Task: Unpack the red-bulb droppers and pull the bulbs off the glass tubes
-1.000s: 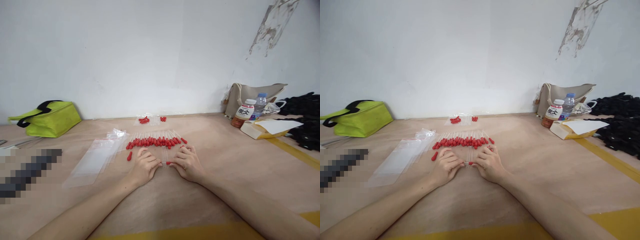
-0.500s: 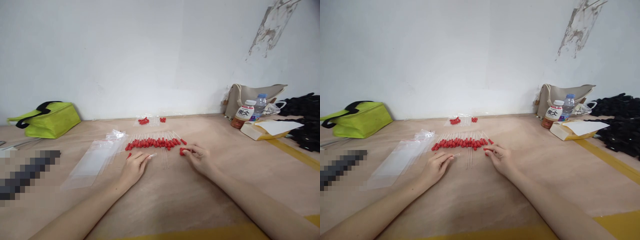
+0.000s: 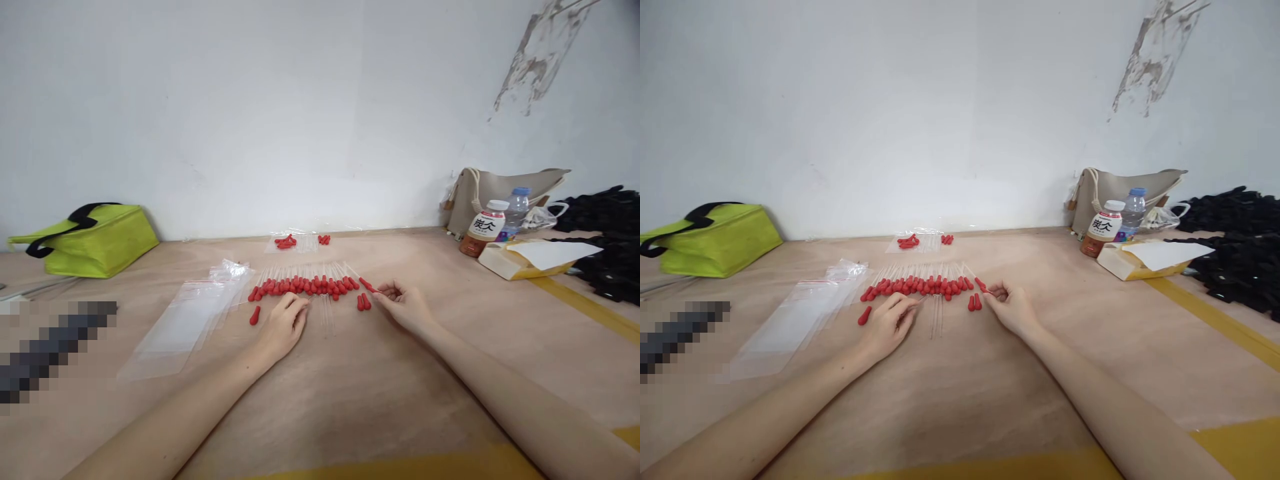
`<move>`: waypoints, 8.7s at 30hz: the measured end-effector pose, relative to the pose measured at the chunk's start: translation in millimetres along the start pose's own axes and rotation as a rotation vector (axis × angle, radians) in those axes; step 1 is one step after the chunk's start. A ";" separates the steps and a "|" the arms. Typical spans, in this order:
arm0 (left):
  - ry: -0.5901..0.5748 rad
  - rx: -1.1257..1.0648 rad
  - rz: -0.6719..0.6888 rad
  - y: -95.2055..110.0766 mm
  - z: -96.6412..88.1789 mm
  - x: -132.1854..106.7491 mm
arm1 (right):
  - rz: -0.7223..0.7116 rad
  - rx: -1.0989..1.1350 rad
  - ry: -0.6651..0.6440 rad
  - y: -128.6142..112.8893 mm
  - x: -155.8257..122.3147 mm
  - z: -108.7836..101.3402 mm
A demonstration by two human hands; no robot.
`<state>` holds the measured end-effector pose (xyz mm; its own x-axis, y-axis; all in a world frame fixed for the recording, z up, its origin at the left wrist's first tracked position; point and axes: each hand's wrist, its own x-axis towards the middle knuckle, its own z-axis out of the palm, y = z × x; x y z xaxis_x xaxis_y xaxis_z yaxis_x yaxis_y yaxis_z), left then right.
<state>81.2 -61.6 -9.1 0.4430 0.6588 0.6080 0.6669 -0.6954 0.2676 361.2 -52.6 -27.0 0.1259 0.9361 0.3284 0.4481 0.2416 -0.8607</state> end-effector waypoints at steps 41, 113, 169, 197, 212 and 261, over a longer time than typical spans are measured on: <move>-0.178 -0.083 -0.059 8.5 -11.2 -1.2 | 0.288 -0.325 -0.103 -13.6 65.2 9.3; -0.064 0.096 0.235 15.5 -19.0 -14.5 | -0.912 -0.546 -0.061 -52.4 -49.7 35.9; -0.329 -0.254 -0.155 17.3 -18.3 -7.6 | -0.478 -0.576 0.065 -40.8 -16.5 23.3; -0.106 -0.229 -0.110 16.0 -19.8 -10.9 | -0.029 -0.175 0.088 -46.4 34.3 13.4; -0.054 0.231 0.227 17.9 -20.8 -14.8 | -0.907 -0.475 0.014 -60.9 -44.4 40.7; -0.036 0.088 -0.100 -0.6 -11.2 -13.8 | -0.282 -0.028 0.118 -24.8 -5.0 21.2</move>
<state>68.0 -73.5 -9.3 0.3919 0.7344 0.5541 0.7581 -0.5990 0.2578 330.7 -57.9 -15.5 0.0940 0.7968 0.5968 0.5043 0.4788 -0.7186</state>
